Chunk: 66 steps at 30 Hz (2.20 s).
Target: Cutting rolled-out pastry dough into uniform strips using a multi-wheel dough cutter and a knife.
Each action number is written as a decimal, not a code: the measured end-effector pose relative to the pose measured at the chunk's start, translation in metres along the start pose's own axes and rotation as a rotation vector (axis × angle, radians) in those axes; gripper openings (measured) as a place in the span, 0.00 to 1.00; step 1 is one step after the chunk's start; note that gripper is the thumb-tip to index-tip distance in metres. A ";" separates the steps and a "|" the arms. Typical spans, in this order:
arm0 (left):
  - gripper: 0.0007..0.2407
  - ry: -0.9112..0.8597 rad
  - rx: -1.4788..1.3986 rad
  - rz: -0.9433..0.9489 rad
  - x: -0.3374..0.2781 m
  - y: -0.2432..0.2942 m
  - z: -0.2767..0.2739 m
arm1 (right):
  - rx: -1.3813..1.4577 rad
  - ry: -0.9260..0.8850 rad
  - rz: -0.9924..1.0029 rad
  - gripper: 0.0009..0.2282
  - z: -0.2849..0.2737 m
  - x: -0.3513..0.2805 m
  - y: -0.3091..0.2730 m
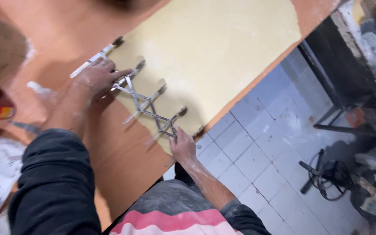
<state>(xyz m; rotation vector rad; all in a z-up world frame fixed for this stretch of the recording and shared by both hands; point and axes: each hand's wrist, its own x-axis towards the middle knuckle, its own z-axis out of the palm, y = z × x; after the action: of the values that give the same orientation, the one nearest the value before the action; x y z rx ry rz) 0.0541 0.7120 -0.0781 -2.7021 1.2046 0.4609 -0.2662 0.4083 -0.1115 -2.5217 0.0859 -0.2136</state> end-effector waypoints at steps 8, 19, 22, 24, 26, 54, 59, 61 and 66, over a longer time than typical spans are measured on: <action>0.20 0.080 0.076 0.009 -0.039 -0.016 0.048 | 0.044 -0.077 0.057 0.21 0.005 -0.029 -0.043; 0.21 0.037 0.111 0.030 -0.113 -0.028 0.040 | 0.099 -0.173 0.037 0.23 0.009 -0.054 -0.100; 0.22 0.027 0.070 0.027 -0.131 -0.017 -0.001 | 0.087 -0.196 0.060 0.22 -0.005 -0.050 -0.127; 0.58 -0.456 0.062 -0.095 -0.131 -0.004 -0.055 | 0.222 -0.449 0.302 0.24 -0.019 -0.046 -0.151; 0.56 -0.430 0.162 -0.035 -0.138 -0.006 -0.039 | 0.227 -0.504 0.324 0.25 -0.030 -0.051 -0.163; 0.10 0.127 0.081 0.387 -0.169 -0.050 0.040 | 0.112 -0.724 0.268 0.11 0.004 -0.095 -0.154; 0.08 -0.104 0.162 0.402 -0.153 -0.071 0.054 | 0.082 -0.732 0.284 0.13 0.004 -0.088 -0.158; 0.08 -0.160 0.207 0.379 -0.150 -0.062 0.032 | 0.108 -0.713 0.278 0.16 -0.008 -0.081 -0.162; 0.07 -0.110 0.148 0.309 -0.159 -0.032 -0.043 | 0.321 -0.497 0.228 0.31 -0.029 -0.061 -0.165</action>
<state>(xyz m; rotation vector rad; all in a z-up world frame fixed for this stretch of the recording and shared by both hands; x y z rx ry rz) -0.0133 0.8334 0.0161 -2.3442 1.5642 0.5272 -0.3292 0.5338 -0.0009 -2.1529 0.1269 0.4546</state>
